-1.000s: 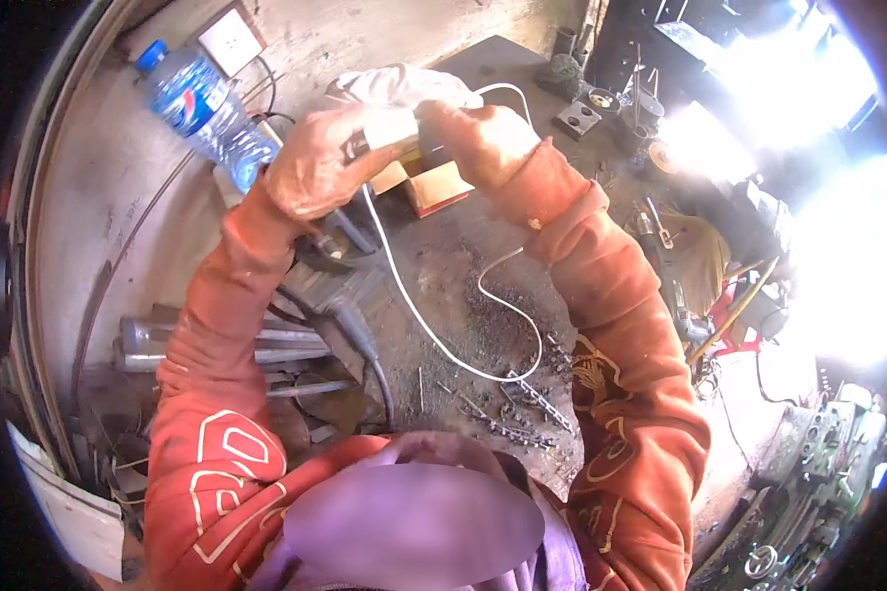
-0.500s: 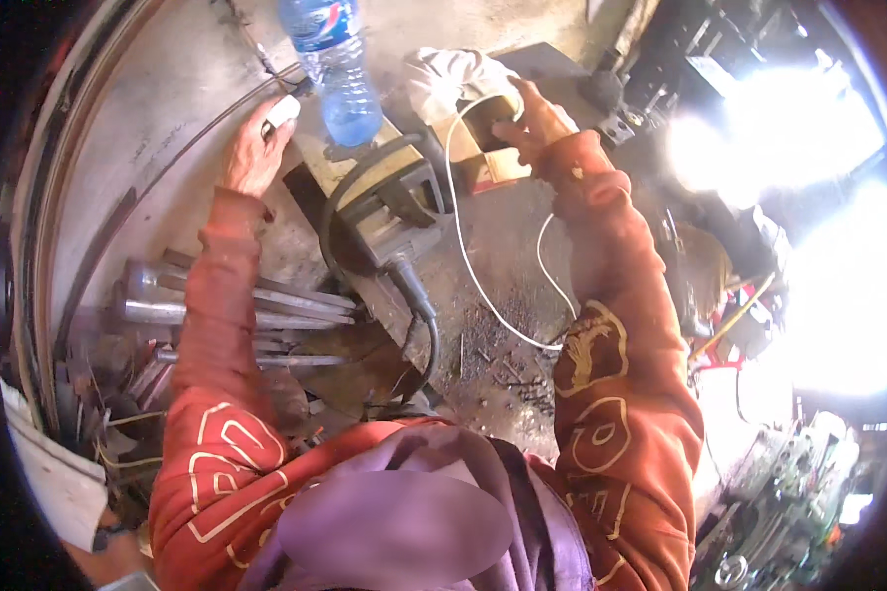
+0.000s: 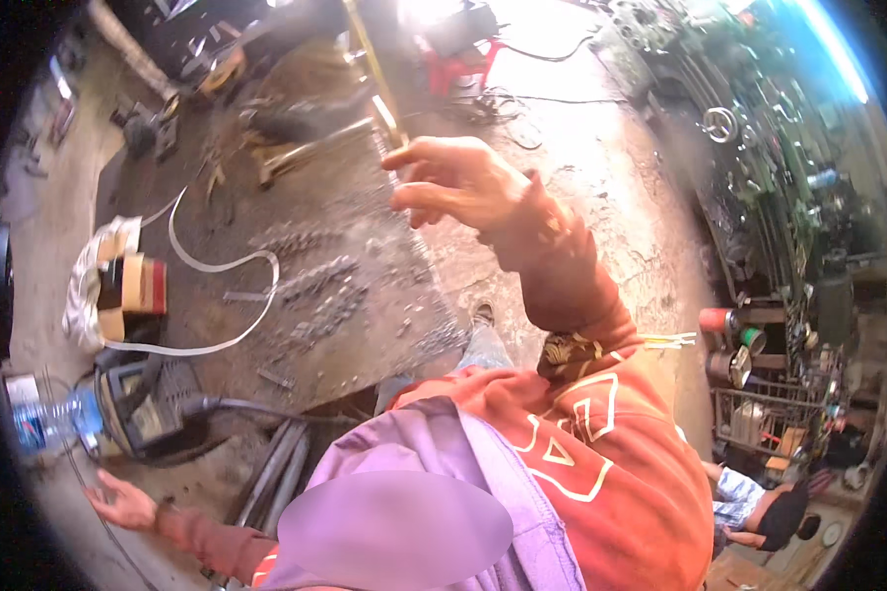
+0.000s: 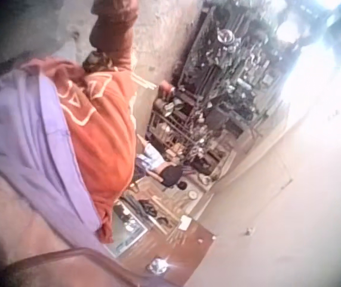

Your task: The person untangles a charging cable and connects it to a power adapter block by hand. The person then checks a hanging jacket, sorts through cardboard boxes on a workbench, and holds the charger adapter and cable while showing them to another person.

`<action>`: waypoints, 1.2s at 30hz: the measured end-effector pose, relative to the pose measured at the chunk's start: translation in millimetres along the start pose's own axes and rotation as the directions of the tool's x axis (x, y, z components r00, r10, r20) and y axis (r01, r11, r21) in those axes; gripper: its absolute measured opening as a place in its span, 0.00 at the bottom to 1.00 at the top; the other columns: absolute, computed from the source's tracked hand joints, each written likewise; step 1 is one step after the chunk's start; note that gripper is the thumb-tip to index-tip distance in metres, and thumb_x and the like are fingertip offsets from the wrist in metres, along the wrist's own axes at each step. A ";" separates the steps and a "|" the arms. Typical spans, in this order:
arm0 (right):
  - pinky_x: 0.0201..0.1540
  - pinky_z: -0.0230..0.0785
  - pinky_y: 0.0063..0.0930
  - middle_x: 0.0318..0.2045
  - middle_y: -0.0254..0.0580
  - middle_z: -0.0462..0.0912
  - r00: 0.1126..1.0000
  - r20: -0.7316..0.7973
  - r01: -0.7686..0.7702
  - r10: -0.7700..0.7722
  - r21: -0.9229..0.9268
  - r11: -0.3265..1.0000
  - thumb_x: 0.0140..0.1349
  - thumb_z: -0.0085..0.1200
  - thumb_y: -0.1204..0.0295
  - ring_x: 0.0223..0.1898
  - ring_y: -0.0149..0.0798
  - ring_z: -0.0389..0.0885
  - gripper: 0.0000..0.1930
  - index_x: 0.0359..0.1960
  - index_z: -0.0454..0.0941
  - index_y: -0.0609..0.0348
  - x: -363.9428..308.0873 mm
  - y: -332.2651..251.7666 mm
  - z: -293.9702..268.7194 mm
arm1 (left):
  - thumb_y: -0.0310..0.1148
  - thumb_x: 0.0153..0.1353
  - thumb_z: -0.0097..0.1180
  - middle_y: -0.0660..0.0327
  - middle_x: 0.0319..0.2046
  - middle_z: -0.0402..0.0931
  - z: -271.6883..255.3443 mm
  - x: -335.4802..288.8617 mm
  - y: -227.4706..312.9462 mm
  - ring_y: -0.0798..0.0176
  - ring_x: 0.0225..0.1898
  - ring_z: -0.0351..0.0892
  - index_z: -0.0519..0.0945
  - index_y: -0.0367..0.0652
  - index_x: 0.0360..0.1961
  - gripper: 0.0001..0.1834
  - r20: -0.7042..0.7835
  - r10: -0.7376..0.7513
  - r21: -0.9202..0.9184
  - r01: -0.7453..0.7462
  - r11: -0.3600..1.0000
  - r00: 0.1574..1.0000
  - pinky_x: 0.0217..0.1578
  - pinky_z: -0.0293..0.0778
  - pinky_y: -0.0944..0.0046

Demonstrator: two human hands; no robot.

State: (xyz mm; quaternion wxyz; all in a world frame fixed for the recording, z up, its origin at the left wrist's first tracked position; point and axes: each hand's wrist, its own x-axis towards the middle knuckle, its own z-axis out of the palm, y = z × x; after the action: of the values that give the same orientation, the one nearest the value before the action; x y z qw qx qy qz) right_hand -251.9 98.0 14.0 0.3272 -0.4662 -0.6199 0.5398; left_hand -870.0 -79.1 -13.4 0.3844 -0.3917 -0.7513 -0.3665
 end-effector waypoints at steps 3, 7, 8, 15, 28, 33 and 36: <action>0.32 0.76 0.22 0.31 0.41 0.84 0.991 -0.119 -0.049 0.068 0.157 0.986 0.64 0.56 0.69 0.30 0.31 0.83 0.18 0.52 0.74 0.65 -36.2 45.6 -70.0 | 0.33 0.64 0.57 0.52 0.46 0.79 -33.9 -33.1 122.3 0.58 0.41 0.81 0.76 0.33 0.51 0.18 0.107 0.034 -0.252 -0.006 0.968 0.994 0.38 0.81 0.65; 0.26 0.74 0.21 0.30 0.40 0.84 0.991 -0.130 0.047 -0.031 0.124 0.991 0.65 0.55 0.72 0.28 0.30 0.83 0.15 0.51 0.73 0.66 -61.3 109.8 -152.8 | 0.29 0.67 0.52 0.51 0.46 0.78 -33.6 -64.0 288.2 0.60 0.40 0.80 0.75 0.31 0.51 0.15 0.244 0.171 -0.474 -0.037 0.880 0.955 0.34 0.77 0.68; 0.25 0.73 0.20 0.30 0.40 0.83 0.989 -0.144 0.047 -0.028 0.134 0.990 0.65 0.55 0.71 0.27 0.30 0.83 0.15 0.51 0.73 0.65 -69.5 122.0 -165.6 | 0.28 0.66 0.52 0.54 0.46 0.78 -32.3 -69.7 308.4 0.62 0.39 0.78 0.75 0.32 0.52 0.15 0.287 0.218 -0.490 -0.052 0.870 0.933 0.32 0.73 0.70; 0.32 0.74 0.23 0.36 0.41 0.83 0.932 -0.326 -0.084 0.158 0.229 0.970 0.65 0.56 0.66 0.31 0.31 0.82 0.21 0.55 0.71 0.64 -141.7 140.8 -275.7 | 0.25 0.59 0.56 0.60 0.37 0.76 -12.7 -132.7 548.1 0.67 0.37 0.74 0.76 0.37 0.48 0.14 0.532 0.448 -0.788 0.227 0.572 0.719 0.32 0.67 0.70; 0.34 0.77 0.26 0.37 0.44 0.84 0.837 -0.408 -0.254 0.364 0.299 0.920 0.64 0.57 0.64 0.33 0.35 0.84 0.22 0.55 0.72 0.63 -108.7 192.4 -441.9 | 0.30 0.49 0.65 0.54 0.28 0.79 88.7 -265.9 729.1 0.56 0.28 0.80 0.80 0.38 0.41 0.16 0.616 0.782 -0.747 0.384 0.542 0.094 0.32 0.76 0.60; 0.38 0.77 0.34 0.39 0.49 0.84 0.720 -0.572 -0.594 0.392 -0.216 0.775 0.60 0.59 0.62 0.35 0.41 0.85 0.22 0.54 0.74 0.58 -105.3 340.8 -490.9 | 0.42 0.50 0.65 0.55 0.30 0.79 174.1 -284.6 819.6 0.50 0.34 0.80 0.78 0.41 0.43 0.22 0.454 0.882 -0.888 0.018 0.459 -0.129 0.38 0.76 0.53; 0.57 0.67 0.43 0.50 0.51 0.79 0.505 -0.510 -0.847 0.697 -0.135 0.515 0.55 0.61 0.53 0.54 0.55 0.75 0.25 0.51 0.76 0.53 -129.7 392.4 -495.3 | 0.42 0.50 0.65 0.55 0.30 0.79 209.5 -285.2 889.2 0.50 0.35 0.80 0.78 0.41 0.43 0.22 0.397 0.897 -0.902 0.099 0.421 -0.193 0.38 0.75 0.53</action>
State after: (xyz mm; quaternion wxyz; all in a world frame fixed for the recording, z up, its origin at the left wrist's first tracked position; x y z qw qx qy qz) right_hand 332.0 150.8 -255.1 0.0678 -0.8466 -0.3484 0.3966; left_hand -43.5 389.3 -129.4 -0.3077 -0.8811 -0.3544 -0.0579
